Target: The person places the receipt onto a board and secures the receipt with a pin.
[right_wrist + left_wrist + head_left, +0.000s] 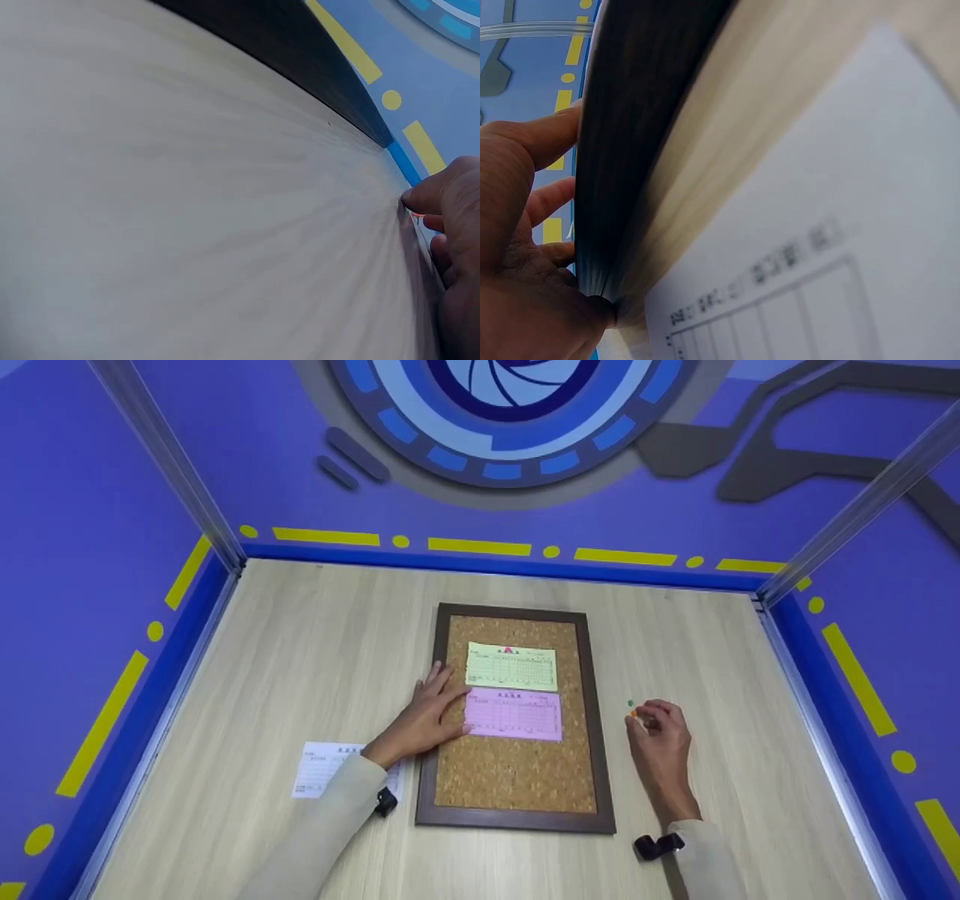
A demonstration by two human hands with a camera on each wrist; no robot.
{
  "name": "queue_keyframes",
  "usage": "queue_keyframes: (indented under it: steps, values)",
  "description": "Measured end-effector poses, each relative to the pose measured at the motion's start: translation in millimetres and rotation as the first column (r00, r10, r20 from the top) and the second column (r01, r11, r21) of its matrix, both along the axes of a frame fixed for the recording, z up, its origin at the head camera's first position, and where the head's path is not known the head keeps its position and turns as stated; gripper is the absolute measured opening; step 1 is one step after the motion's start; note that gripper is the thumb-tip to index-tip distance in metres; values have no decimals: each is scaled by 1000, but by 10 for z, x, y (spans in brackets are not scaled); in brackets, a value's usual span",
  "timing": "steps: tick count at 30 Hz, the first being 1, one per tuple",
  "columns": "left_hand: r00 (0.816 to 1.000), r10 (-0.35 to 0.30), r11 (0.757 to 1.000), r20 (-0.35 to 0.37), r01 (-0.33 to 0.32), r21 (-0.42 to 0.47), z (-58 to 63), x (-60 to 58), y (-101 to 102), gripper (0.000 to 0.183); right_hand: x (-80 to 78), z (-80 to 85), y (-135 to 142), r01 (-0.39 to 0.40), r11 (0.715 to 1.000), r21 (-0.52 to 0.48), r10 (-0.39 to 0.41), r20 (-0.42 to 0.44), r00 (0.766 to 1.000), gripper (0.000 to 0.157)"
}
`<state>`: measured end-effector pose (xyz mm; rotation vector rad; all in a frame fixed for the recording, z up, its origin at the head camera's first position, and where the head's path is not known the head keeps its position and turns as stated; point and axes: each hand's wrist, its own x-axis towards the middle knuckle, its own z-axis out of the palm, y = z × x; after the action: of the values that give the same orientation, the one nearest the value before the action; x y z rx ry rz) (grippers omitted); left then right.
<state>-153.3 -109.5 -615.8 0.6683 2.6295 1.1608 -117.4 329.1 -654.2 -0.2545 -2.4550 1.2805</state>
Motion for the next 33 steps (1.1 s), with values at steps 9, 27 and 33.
queue_keyframes:
  steps: [9, 27, 33]
  values:
    - [1000, 0, 1000, -6, 0, -13, -4, 15, -6, 67, -7, -3, -4, 4, 1000, 16, -4, -14, 1000, 9]
    - [999, -10, 1000, -37, 10, 4, -32, 6, -16, 67, -24, -18, -30, 18, 999, 26, -17, -35, 999, 8]
    - [999, -15, 1000, -51, 15, 9, -41, 11, -10, 66, -12, -43, -29, 30, 999, 27, -29, -30, 999, 6]
